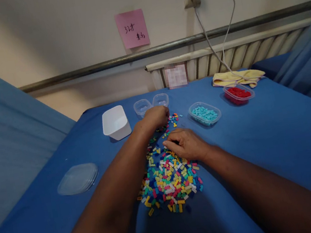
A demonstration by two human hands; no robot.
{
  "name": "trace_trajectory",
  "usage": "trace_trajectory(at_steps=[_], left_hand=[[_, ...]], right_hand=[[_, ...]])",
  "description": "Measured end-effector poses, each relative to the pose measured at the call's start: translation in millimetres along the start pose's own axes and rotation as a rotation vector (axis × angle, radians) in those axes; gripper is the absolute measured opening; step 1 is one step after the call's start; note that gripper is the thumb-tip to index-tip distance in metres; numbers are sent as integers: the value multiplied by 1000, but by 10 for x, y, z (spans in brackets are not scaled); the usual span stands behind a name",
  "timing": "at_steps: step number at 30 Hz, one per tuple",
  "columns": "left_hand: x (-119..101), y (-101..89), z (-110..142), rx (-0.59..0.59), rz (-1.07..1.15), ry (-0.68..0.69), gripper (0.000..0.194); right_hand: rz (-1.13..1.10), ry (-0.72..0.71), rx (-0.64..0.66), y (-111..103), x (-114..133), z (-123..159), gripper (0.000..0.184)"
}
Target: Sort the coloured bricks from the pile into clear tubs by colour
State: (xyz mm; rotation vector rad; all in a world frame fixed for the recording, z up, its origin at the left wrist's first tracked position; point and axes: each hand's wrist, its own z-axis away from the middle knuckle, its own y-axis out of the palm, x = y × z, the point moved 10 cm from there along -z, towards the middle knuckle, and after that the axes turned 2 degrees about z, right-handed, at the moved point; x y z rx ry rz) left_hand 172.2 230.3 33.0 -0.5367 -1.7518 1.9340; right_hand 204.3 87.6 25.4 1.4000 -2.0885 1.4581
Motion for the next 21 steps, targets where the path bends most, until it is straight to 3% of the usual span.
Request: trace_trajectory(at_steps=[4,9,21], left_hand=[[22,-70,33,-61,18,-25,31],[-105,35,33,37,53,56,34],[-283,83,-2,70,39,172,53]], right_hand=[[-6,-7,-3,8,-11,-2,39],[8,-1,-9,7,-22,0,38],[-4,21,-15,15,-63,4,35]])
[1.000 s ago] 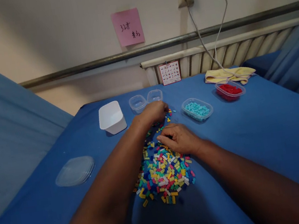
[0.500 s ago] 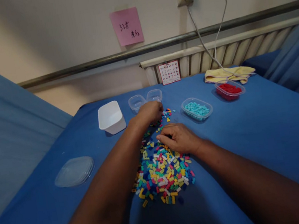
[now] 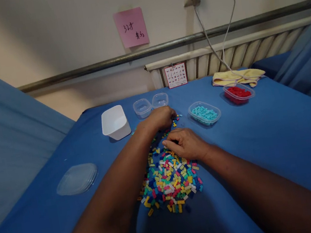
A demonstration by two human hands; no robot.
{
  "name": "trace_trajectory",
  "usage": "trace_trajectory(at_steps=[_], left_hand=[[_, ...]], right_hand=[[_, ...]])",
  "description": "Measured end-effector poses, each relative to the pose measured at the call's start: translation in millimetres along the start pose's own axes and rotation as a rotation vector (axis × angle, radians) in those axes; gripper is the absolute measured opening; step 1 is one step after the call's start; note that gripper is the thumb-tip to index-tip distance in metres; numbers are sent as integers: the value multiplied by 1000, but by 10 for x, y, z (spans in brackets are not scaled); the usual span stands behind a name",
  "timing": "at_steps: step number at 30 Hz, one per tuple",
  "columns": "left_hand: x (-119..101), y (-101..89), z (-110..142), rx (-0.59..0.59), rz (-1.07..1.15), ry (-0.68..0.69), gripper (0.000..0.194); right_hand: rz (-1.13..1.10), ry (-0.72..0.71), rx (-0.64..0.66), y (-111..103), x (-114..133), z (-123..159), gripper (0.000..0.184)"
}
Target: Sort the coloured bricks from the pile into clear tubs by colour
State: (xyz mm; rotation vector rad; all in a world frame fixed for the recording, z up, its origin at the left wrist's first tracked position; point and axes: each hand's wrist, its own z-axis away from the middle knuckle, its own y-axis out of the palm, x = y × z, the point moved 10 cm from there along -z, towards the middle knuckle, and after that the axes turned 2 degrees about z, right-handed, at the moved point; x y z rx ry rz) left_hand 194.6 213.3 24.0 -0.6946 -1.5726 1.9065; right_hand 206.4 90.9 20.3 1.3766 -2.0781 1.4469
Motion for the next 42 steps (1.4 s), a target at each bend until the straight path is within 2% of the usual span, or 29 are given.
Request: trace_trajectory(at_steps=[5,12,16,18,24,27,31,35,42], left_hand=[[6,-6,7,33,11,-51,49],[112,19,-52,-40,25,-80,38],[142,4,-54,-93,86,-26,33],[195,-3,-42,-128,228,-13,31],[477,111,-4,-173,873,-82,24],[543,131,43,-198,1010,-117,23],[560,114,100,-205,1062,-151,25],[442,4,69,-233,1037,-136,20],[-281,-329,-294,-237,995,72,19]], right_hand=[[-8,1,-1,0,4,0,36],[15,-9,2,-5,14,-4,37],[33,-8,1,-4,-1,-9,38],[32,-4,-1,-5,-5,-13,39],[6,-14,-11,-31,34,-20,41],[4,-9,-1,-29,37,-21,41],[-2,-2,-4,-32,30,-20,41],[-5,-5,-17,-38,26,-20,40],[-15,-7,-7,-23,9,-15,38]])
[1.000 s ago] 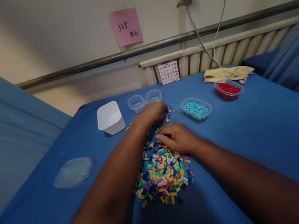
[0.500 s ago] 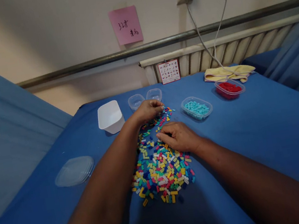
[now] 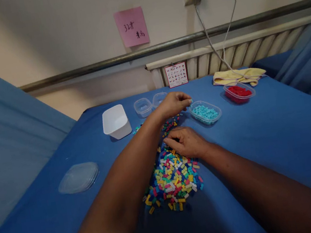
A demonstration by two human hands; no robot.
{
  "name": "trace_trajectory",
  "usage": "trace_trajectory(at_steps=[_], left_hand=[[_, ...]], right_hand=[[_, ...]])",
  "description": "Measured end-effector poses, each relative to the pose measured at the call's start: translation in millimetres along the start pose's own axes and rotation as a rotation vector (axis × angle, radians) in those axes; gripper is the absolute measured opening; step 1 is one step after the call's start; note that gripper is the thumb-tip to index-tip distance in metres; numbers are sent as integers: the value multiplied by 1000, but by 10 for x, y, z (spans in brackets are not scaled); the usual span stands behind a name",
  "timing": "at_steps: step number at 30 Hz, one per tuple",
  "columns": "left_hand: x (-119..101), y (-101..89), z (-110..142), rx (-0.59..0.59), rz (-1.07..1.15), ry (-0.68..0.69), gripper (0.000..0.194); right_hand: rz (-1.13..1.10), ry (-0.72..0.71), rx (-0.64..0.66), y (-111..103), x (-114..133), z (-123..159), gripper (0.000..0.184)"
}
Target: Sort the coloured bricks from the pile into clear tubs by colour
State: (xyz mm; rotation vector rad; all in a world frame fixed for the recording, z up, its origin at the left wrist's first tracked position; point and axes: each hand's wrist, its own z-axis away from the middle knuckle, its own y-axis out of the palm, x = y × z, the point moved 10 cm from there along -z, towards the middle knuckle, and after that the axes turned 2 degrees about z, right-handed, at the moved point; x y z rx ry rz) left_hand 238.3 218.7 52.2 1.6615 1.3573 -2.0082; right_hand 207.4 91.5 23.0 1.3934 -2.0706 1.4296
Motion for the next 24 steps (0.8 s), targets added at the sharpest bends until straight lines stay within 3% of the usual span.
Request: trace_trajectory(at_steps=[4,7,10,16,24], left_hand=[[-51,-108,-124,-39,-344,33,21],[162,-276,-62,-6,-761,-63,25],[427,-359,80,77,-977,-218,30],[489,-309,222,90,-1024,-280,30],[315,-219,228,76,-1011,-141,30]], right_hand=[[-2,0,-3,-2,-10,2,37],[6,2,-6,6,-22,1,38],[15,2,-5,20,-31,-2,39],[19,11,-4,16,-30,-6,39],[44,27,-10,4,-36,-12,39]])
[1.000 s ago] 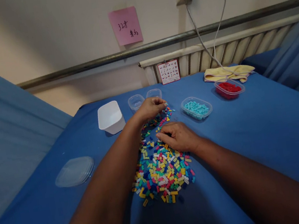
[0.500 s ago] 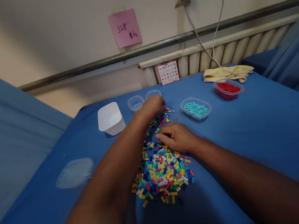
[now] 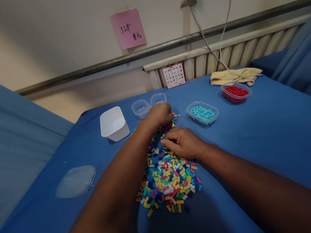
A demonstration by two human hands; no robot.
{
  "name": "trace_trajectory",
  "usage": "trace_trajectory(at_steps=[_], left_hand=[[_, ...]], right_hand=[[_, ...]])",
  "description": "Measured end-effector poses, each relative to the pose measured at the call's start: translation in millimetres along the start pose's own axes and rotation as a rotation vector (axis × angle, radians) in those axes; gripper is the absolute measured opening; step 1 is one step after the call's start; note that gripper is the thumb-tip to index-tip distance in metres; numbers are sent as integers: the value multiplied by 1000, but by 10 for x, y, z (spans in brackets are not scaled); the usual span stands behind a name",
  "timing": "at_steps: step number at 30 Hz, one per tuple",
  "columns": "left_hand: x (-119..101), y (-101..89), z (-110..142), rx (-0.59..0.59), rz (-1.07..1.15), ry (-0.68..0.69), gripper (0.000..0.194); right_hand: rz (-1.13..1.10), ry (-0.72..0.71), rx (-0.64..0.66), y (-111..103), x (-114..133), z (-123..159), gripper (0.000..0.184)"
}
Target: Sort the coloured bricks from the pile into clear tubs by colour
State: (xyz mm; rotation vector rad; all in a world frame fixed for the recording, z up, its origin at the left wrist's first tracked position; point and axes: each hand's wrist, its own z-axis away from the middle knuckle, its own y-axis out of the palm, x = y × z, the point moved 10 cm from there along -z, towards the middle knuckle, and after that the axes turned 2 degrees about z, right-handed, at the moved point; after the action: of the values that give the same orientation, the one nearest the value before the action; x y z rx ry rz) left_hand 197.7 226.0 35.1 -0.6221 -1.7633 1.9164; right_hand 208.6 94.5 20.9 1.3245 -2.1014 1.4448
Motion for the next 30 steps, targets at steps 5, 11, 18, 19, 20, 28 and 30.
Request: trace_trajectory(at_steps=[5,11,18,19,20,28,30], left_hand=[[-378,-37,-82,-77,-21,221,34],[-537,123,-165,72,-166,243,26],[-436,-33,-141,-31,-115,214,29],[-433,-97,-140,-70,-66,211,30],[-447,-163,-142,-106,-1,217,30],[-768,-430,-255,-214,365,284,33],[-685,-499,-230,-279,395,253,34]], right_hand=[[-1,-11,1,8,-4,-1,36],[6,-12,7,15,-14,-8,37],[-9,-7,-3,8,-7,-10,37],[-11,-4,0,8,-4,-13,37],[-10,-2,3,7,-1,-16,37],[21,28,34,3,-29,-21,33],[6,14,34,8,-23,-13,34]])
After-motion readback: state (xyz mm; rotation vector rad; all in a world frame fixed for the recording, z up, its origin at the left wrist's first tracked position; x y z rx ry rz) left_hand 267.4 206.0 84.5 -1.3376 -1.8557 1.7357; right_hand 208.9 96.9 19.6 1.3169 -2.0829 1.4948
